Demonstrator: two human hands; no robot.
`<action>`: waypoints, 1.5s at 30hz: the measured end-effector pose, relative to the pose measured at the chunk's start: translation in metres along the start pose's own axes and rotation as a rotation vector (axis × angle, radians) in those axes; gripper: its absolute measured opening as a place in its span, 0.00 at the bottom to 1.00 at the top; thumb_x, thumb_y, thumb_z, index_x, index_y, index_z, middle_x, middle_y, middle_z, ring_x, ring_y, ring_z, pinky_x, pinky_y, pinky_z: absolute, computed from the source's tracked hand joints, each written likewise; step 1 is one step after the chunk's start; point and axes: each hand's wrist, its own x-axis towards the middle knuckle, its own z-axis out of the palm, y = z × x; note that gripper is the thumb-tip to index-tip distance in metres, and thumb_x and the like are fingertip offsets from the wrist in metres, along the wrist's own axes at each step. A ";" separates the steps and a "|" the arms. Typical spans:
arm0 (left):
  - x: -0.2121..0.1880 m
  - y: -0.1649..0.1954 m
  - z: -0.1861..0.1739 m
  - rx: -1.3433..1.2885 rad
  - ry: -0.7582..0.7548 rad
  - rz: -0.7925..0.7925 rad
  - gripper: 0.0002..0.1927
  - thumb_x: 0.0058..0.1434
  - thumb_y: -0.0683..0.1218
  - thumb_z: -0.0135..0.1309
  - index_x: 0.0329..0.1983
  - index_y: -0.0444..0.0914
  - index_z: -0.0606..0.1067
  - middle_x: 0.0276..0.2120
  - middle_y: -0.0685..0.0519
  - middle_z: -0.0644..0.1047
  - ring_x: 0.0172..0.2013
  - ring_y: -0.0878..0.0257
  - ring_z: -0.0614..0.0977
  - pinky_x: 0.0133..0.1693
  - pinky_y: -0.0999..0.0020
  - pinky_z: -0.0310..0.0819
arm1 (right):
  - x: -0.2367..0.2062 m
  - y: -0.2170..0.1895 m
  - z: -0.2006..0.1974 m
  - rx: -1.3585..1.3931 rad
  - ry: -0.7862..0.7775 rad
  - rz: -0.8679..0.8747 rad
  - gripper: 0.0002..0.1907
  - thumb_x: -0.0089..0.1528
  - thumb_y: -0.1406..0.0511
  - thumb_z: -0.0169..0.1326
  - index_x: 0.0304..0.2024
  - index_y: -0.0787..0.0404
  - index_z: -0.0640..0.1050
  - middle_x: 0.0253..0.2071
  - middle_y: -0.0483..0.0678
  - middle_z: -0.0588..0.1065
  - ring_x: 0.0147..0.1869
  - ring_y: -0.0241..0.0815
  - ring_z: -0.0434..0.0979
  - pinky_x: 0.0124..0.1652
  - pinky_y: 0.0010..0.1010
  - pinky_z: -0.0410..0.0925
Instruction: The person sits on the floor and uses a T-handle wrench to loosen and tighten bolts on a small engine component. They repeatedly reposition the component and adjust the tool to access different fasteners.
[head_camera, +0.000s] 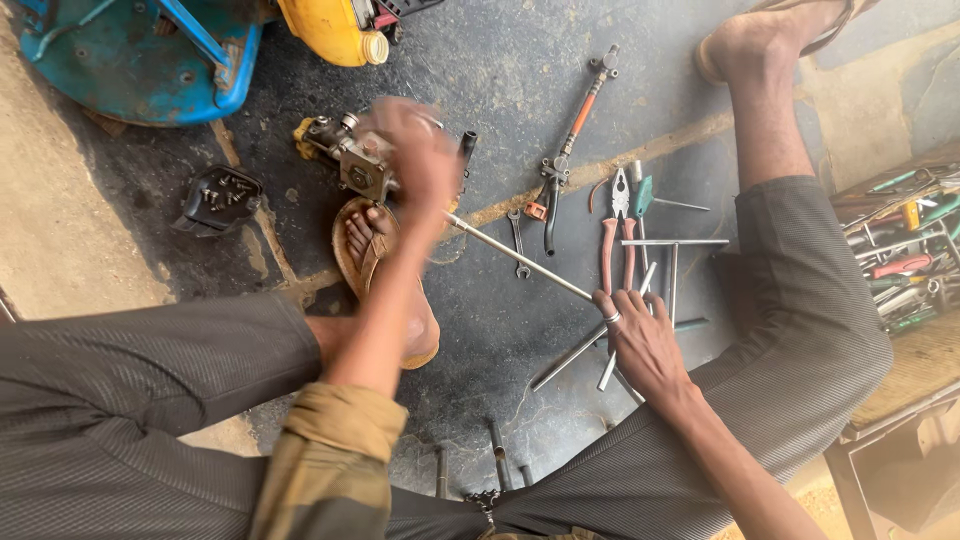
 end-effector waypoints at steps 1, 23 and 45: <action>-0.009 0.021 0.012 -0.207 0.022 0.127 0.22 0.57 0.33 0.48 0.57 0.24 0.65 0.53 0.41 0.73 0.53 0.57 0.77 0.55 0.65 0.77 | 0.000 -0.002 -0.004 -0.001 0.003 0.001 0.28 0.53 0.77 0.48 0.57 0.60 0.67 0.38 0.52 0.71 0.50 0.51 0.73 0.59 0.50 0.63; -0.154 0.057 0.091 -0.003 -0.760 0.452 0.23 0.65 0.55 0.52 0.22 0.34 0.75 0.20 0.45 0.72 0.23 0.54 0.75 0.29 0.52 0.71 | 0.018 0.051 0.005 1.607 -0.207 0.875 0.18 0.68 0.62 0.49 0.56 0.64 0.75 0.49 0.55 0.77 0.50 0.43 0.79 0.50 0.38 0.72; -0.146 0.064 0.064 0.107 -0.922 0.368 0.18 0.57 0.51 0.56 0.18 0.34 0.78 0.19 0.38 0.77 0.25 0.47 0.83 0.34 0.50 0.75 | -0.005 0.047 0.020 1.445 0.023 0.960 0.14 0.65 0.61 0.57 0.49 0.62 0.74 0.36 0.45 0.69 0.37 0.36 0.70 0.42 0.37 0.71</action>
